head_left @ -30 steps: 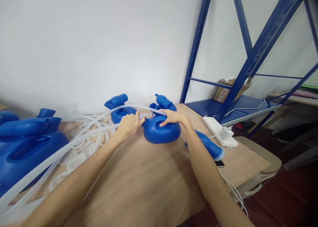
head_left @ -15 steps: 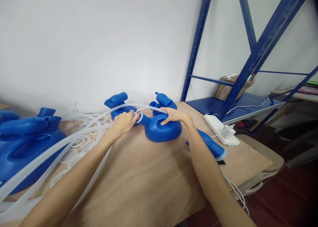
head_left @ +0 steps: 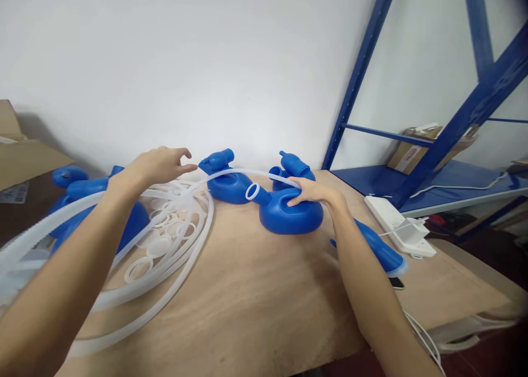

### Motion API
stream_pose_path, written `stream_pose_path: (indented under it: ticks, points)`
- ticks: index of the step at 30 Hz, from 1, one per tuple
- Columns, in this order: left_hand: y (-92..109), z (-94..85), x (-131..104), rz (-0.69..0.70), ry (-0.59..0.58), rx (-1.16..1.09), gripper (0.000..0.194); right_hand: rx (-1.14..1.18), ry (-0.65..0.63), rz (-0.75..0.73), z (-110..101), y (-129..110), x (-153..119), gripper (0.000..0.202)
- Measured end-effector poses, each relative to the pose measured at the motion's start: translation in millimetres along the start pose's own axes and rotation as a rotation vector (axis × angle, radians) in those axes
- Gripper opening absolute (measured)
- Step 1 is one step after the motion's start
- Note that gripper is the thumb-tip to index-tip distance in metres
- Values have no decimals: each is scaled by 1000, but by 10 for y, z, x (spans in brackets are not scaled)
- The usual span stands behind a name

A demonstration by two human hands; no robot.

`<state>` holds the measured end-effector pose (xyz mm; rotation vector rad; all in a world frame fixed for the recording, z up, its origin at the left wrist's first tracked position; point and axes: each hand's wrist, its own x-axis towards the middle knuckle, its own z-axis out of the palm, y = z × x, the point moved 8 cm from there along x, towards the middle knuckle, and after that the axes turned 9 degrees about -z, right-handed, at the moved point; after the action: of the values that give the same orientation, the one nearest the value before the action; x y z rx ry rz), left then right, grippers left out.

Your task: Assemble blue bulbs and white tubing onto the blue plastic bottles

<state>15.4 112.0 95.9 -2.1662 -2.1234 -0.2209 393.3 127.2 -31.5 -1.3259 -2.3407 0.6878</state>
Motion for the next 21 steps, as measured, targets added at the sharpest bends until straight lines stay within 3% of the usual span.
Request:
stream_pose_path:
  ticks: [4,8,12,15,18,21]
  points:
    - [58,-25,-284,60,-78,-158,57,14,-50,35,-18,-25,-73,105]
    - [275,134,-421,106,-69,-373,53,62,-48,46,-174,-18,-258,125]
    - [779,307,-410,229,23,-457,52,-54,32,131,-433,57,-506,108]
    - [1253,461,-443,346,69,-414,58,-103,12,285,-539,106,-731,93]
    - [1620,733,-491,415,-8,-279,63,-153,-15,464,-624,119,-990,94]
    - [1734,941,-470,394,-88,-226,56,-255,32,499,-700,51,-1274,92]
